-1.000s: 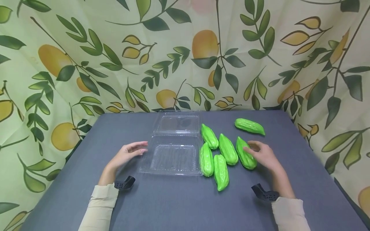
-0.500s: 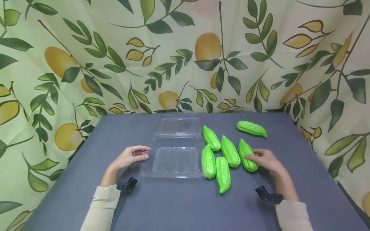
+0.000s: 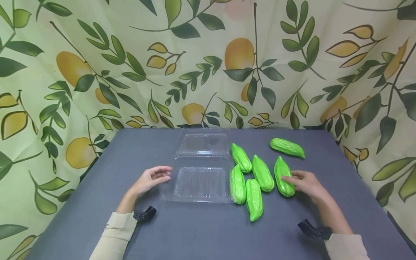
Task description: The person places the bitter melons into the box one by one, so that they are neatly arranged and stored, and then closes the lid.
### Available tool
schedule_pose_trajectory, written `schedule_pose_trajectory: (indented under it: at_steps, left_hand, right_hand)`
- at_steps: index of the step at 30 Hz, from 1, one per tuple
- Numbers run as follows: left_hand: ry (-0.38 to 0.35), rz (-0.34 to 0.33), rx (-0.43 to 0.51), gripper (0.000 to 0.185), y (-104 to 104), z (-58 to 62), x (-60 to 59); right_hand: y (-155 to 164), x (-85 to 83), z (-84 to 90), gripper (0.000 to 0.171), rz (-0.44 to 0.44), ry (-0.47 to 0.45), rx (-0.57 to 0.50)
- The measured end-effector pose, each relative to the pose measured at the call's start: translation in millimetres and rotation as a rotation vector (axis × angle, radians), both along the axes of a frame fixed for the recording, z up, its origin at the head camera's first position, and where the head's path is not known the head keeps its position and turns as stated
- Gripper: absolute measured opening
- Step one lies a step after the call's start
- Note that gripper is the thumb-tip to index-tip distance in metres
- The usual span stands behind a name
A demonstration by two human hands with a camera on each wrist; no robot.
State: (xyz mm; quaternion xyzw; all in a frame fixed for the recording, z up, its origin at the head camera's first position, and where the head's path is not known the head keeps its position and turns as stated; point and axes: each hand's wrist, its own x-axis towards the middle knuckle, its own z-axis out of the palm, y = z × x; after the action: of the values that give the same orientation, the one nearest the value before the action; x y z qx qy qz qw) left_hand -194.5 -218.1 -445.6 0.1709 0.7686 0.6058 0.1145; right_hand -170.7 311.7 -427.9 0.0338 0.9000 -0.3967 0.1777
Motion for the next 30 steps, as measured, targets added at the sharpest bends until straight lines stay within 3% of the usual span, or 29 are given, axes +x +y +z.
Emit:
schedule_pose_trajectory:
  at_steps: [11,20,23,27,30]
  left_hand:
    - [0.081,-0.062,0.216,0.054,2,-24.1,4.5]
    - [0.110,-0.049,0.248,0.049,0,-25.9,1.5]
    - [0.116,-0.011,0.220,0.047,2,-21.0,0.1]
    - [0.134,0.053,0.105,0.038,6,-12.1,-1.8]
    - [0.119,0.052,0.027,0.037,6,-5.3,-2.1]
  right_hand:
    - [-1,13.6,11.4,0.088,-0.077,-0.033,-0.053]
    - [-17,19.1,20.7,0.085,-0.074,-0.002,-0.160]
    - [-25,18.7,24.2,0.082,-0.059,0.001,-0.184]
    - [-38,19.0,28.1,0.082,-0.043,-0.008,-0.213]
    - [-48,19.8,30.6,0.083,-0.025,-0.011,-0.226]
